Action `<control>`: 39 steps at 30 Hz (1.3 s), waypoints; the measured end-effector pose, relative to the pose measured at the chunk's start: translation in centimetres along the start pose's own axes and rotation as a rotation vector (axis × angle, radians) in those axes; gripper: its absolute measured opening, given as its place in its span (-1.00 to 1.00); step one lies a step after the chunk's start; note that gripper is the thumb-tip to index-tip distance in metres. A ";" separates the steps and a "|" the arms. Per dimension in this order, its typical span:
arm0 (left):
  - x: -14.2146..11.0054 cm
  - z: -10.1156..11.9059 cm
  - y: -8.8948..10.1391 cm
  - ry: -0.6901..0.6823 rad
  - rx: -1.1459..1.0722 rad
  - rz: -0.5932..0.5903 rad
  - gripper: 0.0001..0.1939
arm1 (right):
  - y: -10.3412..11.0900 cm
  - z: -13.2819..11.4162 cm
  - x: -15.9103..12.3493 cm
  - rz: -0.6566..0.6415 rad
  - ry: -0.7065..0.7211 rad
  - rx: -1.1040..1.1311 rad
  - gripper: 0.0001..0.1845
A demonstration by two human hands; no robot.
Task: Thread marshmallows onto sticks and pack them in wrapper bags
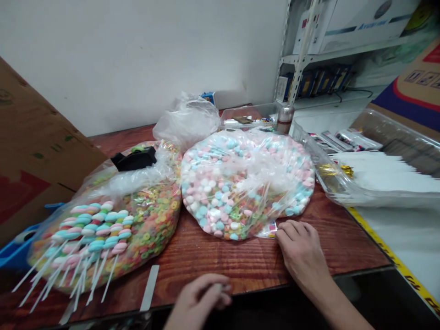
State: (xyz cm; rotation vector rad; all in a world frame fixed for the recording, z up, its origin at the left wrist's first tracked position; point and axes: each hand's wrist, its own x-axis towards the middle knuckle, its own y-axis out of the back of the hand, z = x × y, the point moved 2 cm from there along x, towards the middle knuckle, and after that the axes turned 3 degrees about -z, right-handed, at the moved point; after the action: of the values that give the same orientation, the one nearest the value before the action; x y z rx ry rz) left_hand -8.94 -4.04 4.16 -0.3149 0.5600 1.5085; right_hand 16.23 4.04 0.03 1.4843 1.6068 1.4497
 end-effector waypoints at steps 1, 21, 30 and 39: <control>1.2 0.4 -2.4 -0.026 0.002 -0.180 -0.72 | 0.1 0.1 -0.1 0.005 0.000 -0.002 -0.82; 7.9 2.3 -13.9 0.179 -1.182 -0.285 -0.84 | 4.4 1.4 -4.0 0.176 0.044 0.249 -0.55; 6.5 3.2 -12.0 -0.130 -0.709 -0.074 -0.77 | 1.3 -1.4 -3.0 -0.016 -0.579 1.176 -0.74; 6.9 1.8 -10.1 -0.113 -0.957 -0.018 -0.72 | 0.9 -3.0 -2.3 -0.075 -0.362 0.797 -0.55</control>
State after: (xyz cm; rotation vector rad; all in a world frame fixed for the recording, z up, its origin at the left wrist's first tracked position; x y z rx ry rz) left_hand 1.13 2.17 0.55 -0.9530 -0.2981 1.6801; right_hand 14.55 0.70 1.13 1.9197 2.0671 0.4323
